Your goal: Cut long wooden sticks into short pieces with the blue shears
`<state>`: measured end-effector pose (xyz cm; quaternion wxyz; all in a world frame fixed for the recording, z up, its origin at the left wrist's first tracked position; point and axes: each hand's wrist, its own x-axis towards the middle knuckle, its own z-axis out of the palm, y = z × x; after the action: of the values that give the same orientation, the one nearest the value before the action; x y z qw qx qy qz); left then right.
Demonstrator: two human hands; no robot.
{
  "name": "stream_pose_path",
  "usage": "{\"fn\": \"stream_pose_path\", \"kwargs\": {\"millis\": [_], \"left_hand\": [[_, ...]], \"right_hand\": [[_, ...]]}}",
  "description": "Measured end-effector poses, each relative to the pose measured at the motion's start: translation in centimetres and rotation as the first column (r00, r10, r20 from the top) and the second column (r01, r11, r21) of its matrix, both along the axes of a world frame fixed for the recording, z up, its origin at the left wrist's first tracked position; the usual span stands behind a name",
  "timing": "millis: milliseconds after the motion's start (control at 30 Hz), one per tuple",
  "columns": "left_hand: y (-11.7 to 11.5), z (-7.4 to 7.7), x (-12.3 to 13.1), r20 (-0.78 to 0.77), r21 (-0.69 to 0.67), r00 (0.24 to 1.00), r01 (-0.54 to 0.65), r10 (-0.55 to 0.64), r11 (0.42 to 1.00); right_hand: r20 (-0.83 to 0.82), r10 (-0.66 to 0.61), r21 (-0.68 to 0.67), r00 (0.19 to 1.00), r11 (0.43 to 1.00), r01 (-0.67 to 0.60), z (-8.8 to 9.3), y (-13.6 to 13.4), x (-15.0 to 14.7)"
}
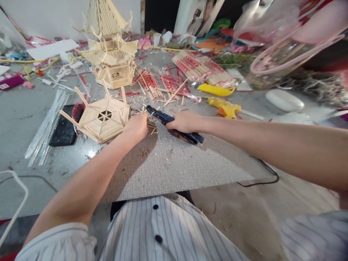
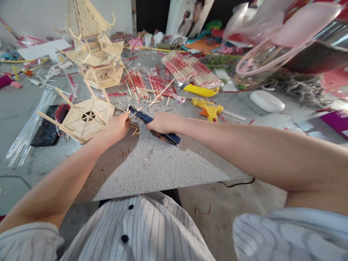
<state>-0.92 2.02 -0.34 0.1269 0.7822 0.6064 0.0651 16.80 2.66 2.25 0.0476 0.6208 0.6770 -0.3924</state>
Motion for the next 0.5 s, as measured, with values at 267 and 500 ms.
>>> {"fn": "stream_pose_path", "kwargs": {"millis": [267, 500], "left_hand": [[0.17, -0.01, -0.01, -0.016, -0.007, 1.000, 0.015, -0.015, 1.000], [0.12, 0.27, -0.04, -0.019, -0.027, 1.000, 0.012, -0.012, 1.000]], "right_hand": [[0.010, 0.018, 0.023, 1.000, 1.000, -0.018, -0.21, 0.10, 0.09], [0.062, 0.067, 0.046, 0.996, 0.996, -0.070, 0.34, 0.06, 0.01]]}}
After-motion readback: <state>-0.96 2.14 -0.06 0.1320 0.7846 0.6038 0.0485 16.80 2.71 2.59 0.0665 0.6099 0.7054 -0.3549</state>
